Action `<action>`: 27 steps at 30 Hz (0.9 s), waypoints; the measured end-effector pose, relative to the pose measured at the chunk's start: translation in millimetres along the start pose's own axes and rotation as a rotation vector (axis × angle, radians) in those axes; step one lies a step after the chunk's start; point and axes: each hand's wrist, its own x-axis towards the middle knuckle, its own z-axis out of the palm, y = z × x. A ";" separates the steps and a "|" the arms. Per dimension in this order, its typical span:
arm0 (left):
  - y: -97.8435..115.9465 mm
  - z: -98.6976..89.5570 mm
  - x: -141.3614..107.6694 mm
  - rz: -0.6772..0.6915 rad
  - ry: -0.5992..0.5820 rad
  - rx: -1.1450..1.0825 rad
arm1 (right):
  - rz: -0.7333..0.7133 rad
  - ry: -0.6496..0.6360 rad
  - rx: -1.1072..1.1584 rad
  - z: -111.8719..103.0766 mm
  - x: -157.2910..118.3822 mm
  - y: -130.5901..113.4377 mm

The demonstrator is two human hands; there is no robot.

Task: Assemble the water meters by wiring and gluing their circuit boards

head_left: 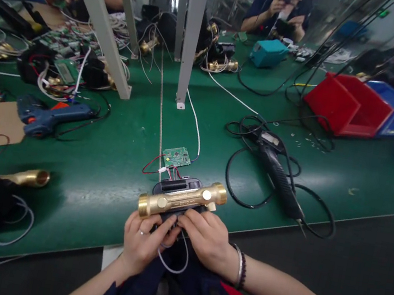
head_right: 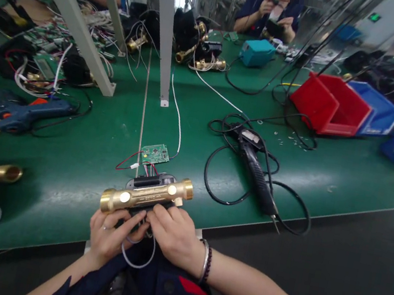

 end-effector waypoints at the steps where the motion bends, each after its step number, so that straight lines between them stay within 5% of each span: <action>1: -0.3 0.0 0.6 0.003 0.001 -0.001 | -0.008 0.002 -0.007 -0.6 0.8 -0.3; 10: -16.1 6.3 -4.1 0.124 0.007 0.012 | -0.036 -0.012 0.022 -11.6 -2.3 2.6; 14: -24.0 9.3 -11.6 0.195 -0.011 0.076 | -0.052 0.215 0.050 -38.5 -12.0 40.0; 16: -24.1 8.9 -11.0 0.207 -0.004 0.097 | 0.177 0.295 -0.111 -52.0 -16.6 75.2; 19: -21.5 7.1 -5.2 0.211 -0.003 0.060 | 0.788 0.035 -0.281 -64.1 -22.7 134.4; 21: -20.2 6.3 -1.7 0.194 -0.004 0.035 | 1.027 -0.120 -0.245 -67.7 -25.9 165.9; 24: -18.9 6.0 -0.4 0.200 -0.008 0.050 | 1.106 -0.166 -0.135 -76.0 -25.5 184.5; 27: -14.1 4.8 -0.1 0.137 -0.011 0.011 | 1.092 -0.117 0.061 -95.9 -18.4 163.2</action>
